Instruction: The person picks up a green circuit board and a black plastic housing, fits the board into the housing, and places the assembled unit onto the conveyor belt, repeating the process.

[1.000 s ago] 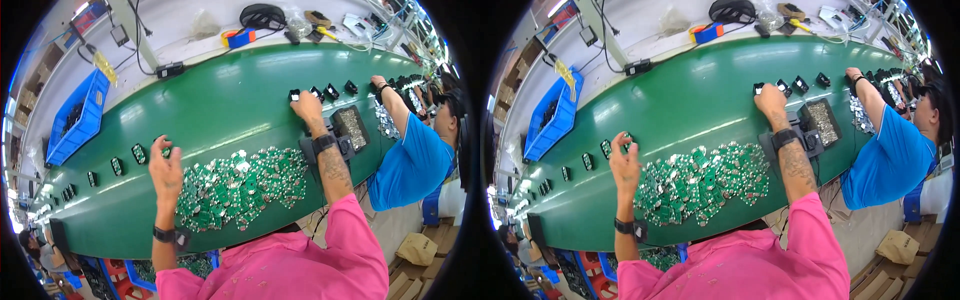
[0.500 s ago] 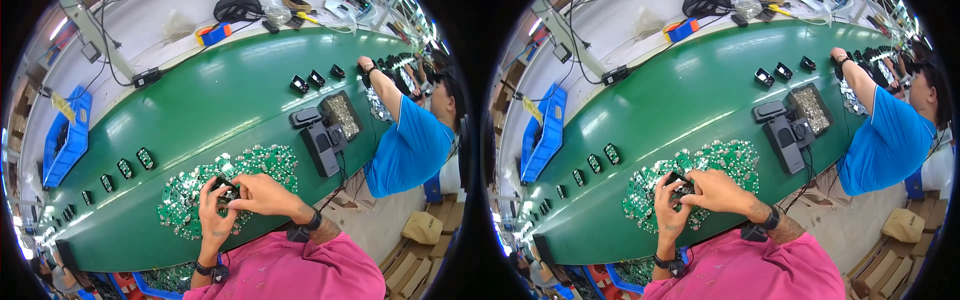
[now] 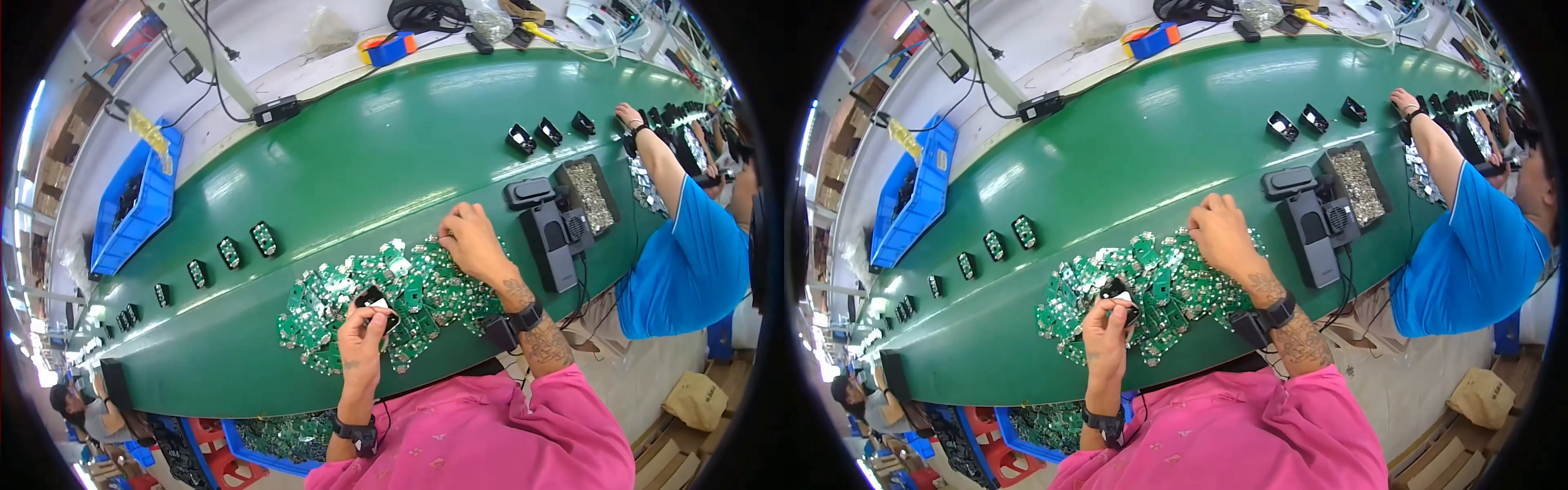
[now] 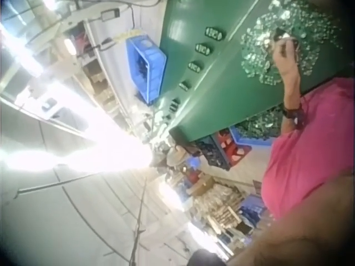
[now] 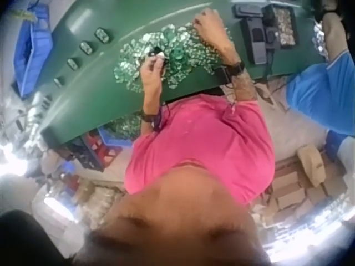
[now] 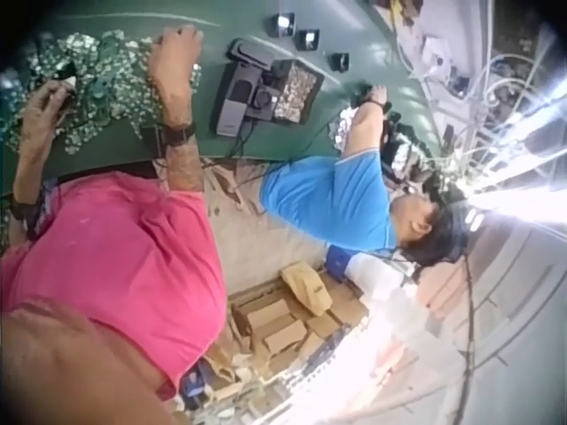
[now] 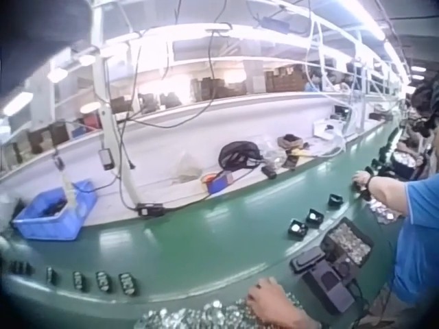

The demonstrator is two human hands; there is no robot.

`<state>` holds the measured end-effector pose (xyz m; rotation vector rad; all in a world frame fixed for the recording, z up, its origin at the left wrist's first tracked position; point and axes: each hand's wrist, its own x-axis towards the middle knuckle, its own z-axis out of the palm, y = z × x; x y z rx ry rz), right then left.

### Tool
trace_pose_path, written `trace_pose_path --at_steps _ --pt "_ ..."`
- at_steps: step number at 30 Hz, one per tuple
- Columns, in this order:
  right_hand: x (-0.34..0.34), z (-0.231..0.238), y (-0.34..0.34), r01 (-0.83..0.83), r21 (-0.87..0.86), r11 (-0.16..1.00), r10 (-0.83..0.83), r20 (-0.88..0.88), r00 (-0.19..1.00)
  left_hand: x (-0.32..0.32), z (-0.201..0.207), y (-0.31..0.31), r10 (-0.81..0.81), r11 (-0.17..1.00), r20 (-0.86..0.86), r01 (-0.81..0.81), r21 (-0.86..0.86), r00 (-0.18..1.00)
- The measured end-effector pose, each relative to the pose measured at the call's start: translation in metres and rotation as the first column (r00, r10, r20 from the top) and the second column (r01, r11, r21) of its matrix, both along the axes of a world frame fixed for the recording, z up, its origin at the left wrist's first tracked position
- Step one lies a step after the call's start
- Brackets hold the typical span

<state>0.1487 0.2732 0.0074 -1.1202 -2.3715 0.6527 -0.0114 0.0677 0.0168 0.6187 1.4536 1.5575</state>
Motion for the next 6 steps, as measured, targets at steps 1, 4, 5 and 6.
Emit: trace_pose_path --at_steps 1,4,5,6 --pt "0.001 0.0 0.001 0.01 -0.015 1.0 -0.01 -0.01 1.0 0.001 -0.001 0.0 -0.006 1.0 -0.016 0.006 0.007 1.0" --pt "-0.003 0.003 0.0 -0.03 -0.041 0.999 0.028 -0.041 0.999 0.001 -0.011 -0.002 -0.007 1.0 -0.005 0.007 -0.008 1.0" --pt "-0.005 0.005 -0.001 -0.065 -0.036 0.997 0.064 -0.034 0.997 0.001 -0.014 -0.003 -0.014 1.0 0.086 0.013 0.015 0.996" --pt "-0.005 0.005 -0.001 -0.067 -0.035 0.997 0.066 -0.035 0.997 0.001 -0.015 -0.003 -0.024 0.999 0.177 0.018 0.039 0.984"
